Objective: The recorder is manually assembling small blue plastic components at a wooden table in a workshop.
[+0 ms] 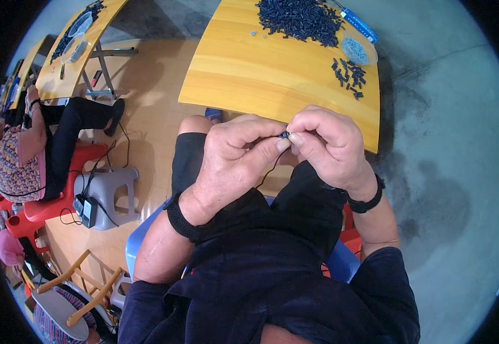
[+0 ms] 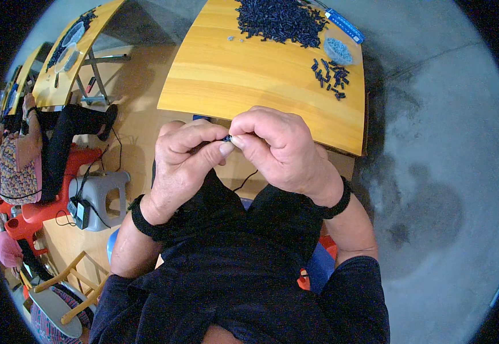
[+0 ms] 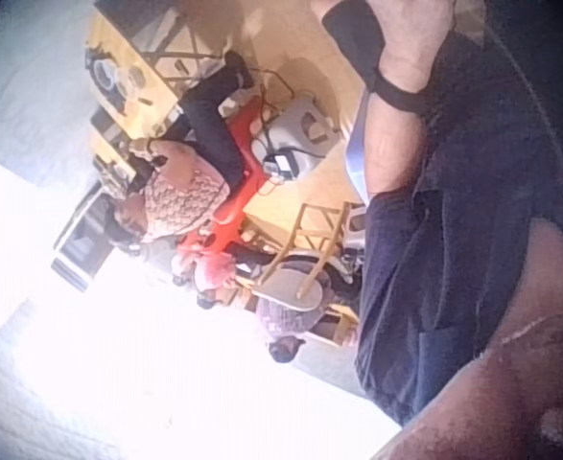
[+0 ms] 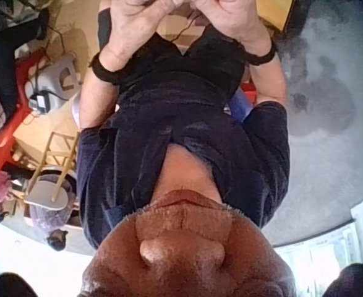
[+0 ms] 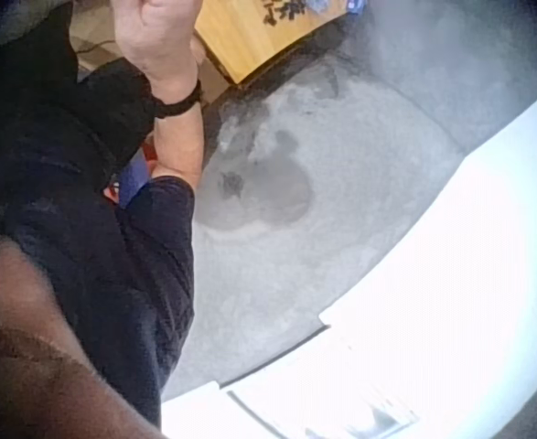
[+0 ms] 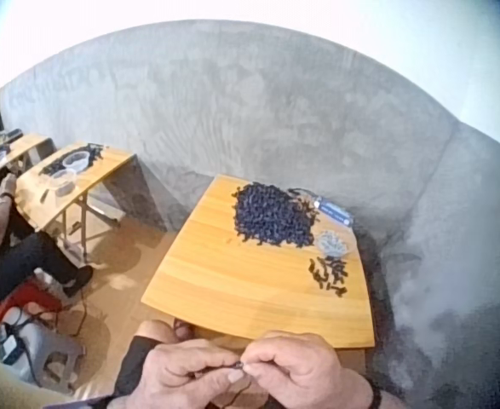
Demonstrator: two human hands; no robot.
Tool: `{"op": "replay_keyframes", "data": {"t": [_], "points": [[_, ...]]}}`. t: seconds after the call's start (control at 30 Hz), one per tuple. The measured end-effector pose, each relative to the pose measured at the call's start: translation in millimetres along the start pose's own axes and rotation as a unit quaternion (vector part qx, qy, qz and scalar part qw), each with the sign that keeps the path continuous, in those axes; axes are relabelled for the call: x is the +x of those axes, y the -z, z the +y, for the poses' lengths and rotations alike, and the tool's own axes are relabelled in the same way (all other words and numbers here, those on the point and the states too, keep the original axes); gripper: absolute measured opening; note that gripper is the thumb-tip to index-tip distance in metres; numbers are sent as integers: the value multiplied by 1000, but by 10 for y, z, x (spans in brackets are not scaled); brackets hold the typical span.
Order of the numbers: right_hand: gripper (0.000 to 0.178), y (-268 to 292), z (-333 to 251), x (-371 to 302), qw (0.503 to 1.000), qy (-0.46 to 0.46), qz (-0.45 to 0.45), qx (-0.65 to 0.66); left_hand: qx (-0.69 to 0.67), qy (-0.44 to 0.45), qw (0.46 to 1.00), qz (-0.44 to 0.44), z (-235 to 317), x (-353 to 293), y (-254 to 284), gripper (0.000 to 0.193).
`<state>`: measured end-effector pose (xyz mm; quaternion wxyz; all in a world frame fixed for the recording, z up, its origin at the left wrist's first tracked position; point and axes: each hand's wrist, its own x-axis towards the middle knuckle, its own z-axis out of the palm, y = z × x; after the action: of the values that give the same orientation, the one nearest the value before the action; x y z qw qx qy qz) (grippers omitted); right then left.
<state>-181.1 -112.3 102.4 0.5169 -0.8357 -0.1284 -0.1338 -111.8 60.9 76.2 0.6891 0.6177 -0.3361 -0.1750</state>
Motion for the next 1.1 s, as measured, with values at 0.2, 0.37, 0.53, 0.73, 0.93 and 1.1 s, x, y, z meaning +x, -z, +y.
{"op": "replay_keyframes", "data": {"t": [0.2, 0.37, 0.53, 0.73, 0.93, 1.1], "points": [[10, -13, 41, 1, 997, 41, 28, -63, -21, 58, 998, -10, 28, 6, 1, 11], [16, -62, 61, 5, 993, 59, 46, -88, -103, 88, 991, 12, -50, 10, -15, 11], [23, -104, 148, 23, 976, 139, 52, -159, -118, 123, 985, 15, -89, 39, -1, 12], [23, -137, 192, 34, 978, 139, 64, -141, -121, 128, 984, 14, -109, 54, 18, 13], [23, -84, 284, 88, 984, 129, 54, -114, -145, 137, 980, 2, -184, 135, 48, 14], [26, -22, 340, 156, 978, 151, 50, -135, -164, 159, 973, 10, -252, 178, -20, 14]]}}
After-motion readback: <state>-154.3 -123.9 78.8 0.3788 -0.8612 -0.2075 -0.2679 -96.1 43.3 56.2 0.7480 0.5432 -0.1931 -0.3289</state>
